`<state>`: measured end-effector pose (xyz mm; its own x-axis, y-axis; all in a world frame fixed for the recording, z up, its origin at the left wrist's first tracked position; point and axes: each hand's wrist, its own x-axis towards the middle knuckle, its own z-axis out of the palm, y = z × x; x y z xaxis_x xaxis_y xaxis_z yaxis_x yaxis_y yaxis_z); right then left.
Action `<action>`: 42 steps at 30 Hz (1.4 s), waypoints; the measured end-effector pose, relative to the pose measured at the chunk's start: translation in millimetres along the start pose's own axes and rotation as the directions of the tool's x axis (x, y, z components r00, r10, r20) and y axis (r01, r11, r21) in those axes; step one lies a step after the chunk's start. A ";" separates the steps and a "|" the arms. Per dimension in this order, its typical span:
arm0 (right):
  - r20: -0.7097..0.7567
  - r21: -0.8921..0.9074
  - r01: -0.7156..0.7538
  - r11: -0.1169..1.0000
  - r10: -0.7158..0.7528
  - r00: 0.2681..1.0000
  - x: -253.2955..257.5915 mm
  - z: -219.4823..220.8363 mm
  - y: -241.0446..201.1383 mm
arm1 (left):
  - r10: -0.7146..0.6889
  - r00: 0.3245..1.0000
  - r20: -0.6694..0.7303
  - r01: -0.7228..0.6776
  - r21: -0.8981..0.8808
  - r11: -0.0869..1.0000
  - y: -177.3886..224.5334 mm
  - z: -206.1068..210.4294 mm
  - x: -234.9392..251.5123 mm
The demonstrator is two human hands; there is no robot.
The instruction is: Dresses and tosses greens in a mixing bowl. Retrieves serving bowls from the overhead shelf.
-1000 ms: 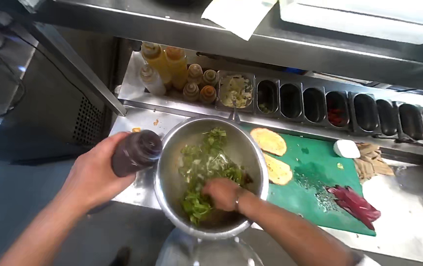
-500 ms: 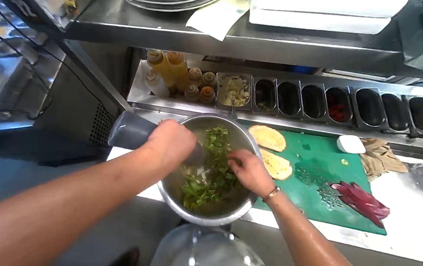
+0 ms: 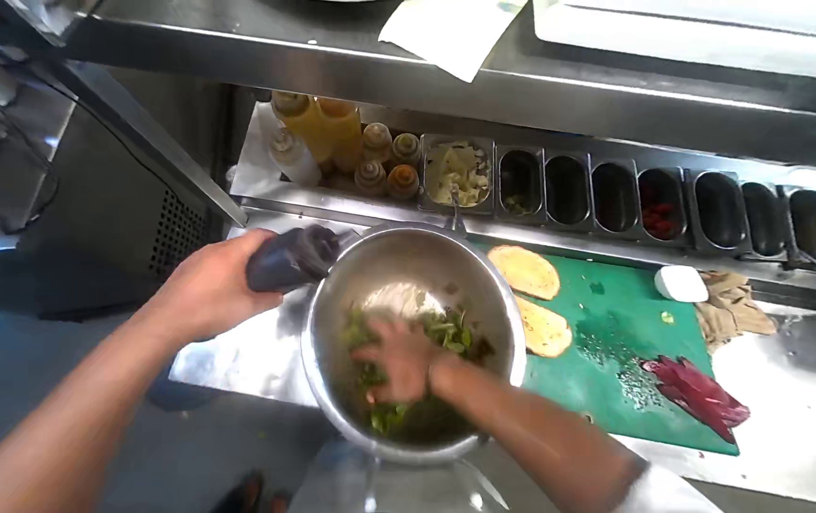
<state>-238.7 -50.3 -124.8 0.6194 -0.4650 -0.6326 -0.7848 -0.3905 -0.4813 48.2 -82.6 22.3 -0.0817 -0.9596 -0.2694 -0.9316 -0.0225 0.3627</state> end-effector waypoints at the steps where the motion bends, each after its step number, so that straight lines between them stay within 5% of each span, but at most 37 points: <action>1: 0.105 -0.071 0.060 0.996 -0.052 0.993 -4.9 8.2 -5.5 | -0.046 0.995 -0.090 0.030 -0.169 0.985 -13.2 3.9 0.3; 3: 0.094 -0.106 0.070 0.992 -0.060 0.994 -15.7 2.6 8.1 | -0.157 0.958 -0.241 0.032 -0.453 0.891 -36.4 22.5 0.1; 7: -0.243 -0.158 -0.281 0.947 0.239 0.940 -46.2 -42.0 28.4 | -0.296 0.850 -0.436 -0.165 -0.754 0.635 -58.8 84.1 14.4; 9: -0.059 -0.218 -0.365 0.905 0.361 0.931 -49.5 -32.5 9.3 | -0.341 0.822 -0.457 -0.221 -0.807 0.548 -60.2 112.0 21.2; 12: 0.084 -0.083 -0.192 0.978 0.199 0.976 -9.9 -9.3 -9.6 | -0.380 0.796 -0.471 -0.250 -0.827 0.503 -58.6 143.7 30.6; 16: -0.177 0.055 -0.400 0.915 0.404 0.898 9.8 -26.1 1.6 | -0.443 0.799 -0.406 -0.150 -0.849 0.507 -57.3 152.9 19.6; 19: -0.187 0.145 -0.297 0.944 0.321 0.929 -27.7 -36.7 15.4 | -0.565 0.776 -0.280 0.008 -0.891 0.454 -47.4 167.7 -33.9; 21: -0.483 0.225 -0.283 0.932 0.360 0.798 -23.0 -42.0 31.2 | -0.605 0.792 -0.080 0.144 -0.939 0.312 -12.7 179.0 -63.1; 23: -0.581 0.309 -0.257 0.916 0.395 0.712 8.0 -35.0 31.5 | -0.436 0.894 0.100 0.207 -0.956 0.206 17.0 188.7 -73.4; 25: -0.464 0.261 -0.154 0.953 0.263 0.846 29.8 -15.3 0.3 | -0.351 0.930 0.106 0.193 -0.955 0.225 32.0 189.8 -61.5; 27: -0.234 0.109 0.089 0.990 -0.062 0.970 13.3 3.9 -28.8 | -0.377 0.925 0.042 0.134 -0.966 0.222 33.0 191.0 -52.9; 29: -0.026 -0.124 0.250 0.960 -0.255 0.967 -16.8 4.0 -17.5 | -0.417 0.909 -0.005 0.094 -0.971 0.218 27.1 191.8 -55.8; 32: -0.061 -0.338 -0.024 0.941 0.003 0.998 -35.5 -29.9 29.6 | -0.431 0.902 -0.030 0.065 -0.977 0.205 24.9 190.3 -63.3; 34: -0.130 -0.331 -0.325 0.886 0.298 0.946 -43.6 -40.4 28.7 | -0.443 0.896 -0.044 0.027 -0.988 0.154 32.5 190.7 -64.6; 35: -0.042 -0.266 -0.380 0.886 0.383 0.923 -49.3 -34.5 13.8 | -0.451 0.892 -0.038 0.014 -0.994 0.111 36.1 190.6 -65.2; 37: 0.120 -0.071 -0.269 0.960 0.276 0.954 -52.8 -2.5 -16.2 | -0.465 0.885 0.017 0.045 -0.998 0.049 40.5 188.1 -71.1; 39: 0.057 0.061 -0.134 0.989 0.131 0.990 -31.4 19.7 -20.4 | -0.454 0.887 0.088 0.127 -0.990 0.056 42.2 179.5 -83.3; 42: -0.126 0.138 -0.326 0.935 0.343 0.931 -27.4 3.4 -3.4 | -0.367 0.929 0.052 0.107 -0.985 0.133 42.5 177.7 -92.4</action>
<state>-253.2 -33.5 -107.9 0.3098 -0.6668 -0.6778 -0.9392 -0.1037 -0.3273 -46.8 55.0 -95.8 0.2482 -0.8683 -0.4295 0.2160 -0.3826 0.8983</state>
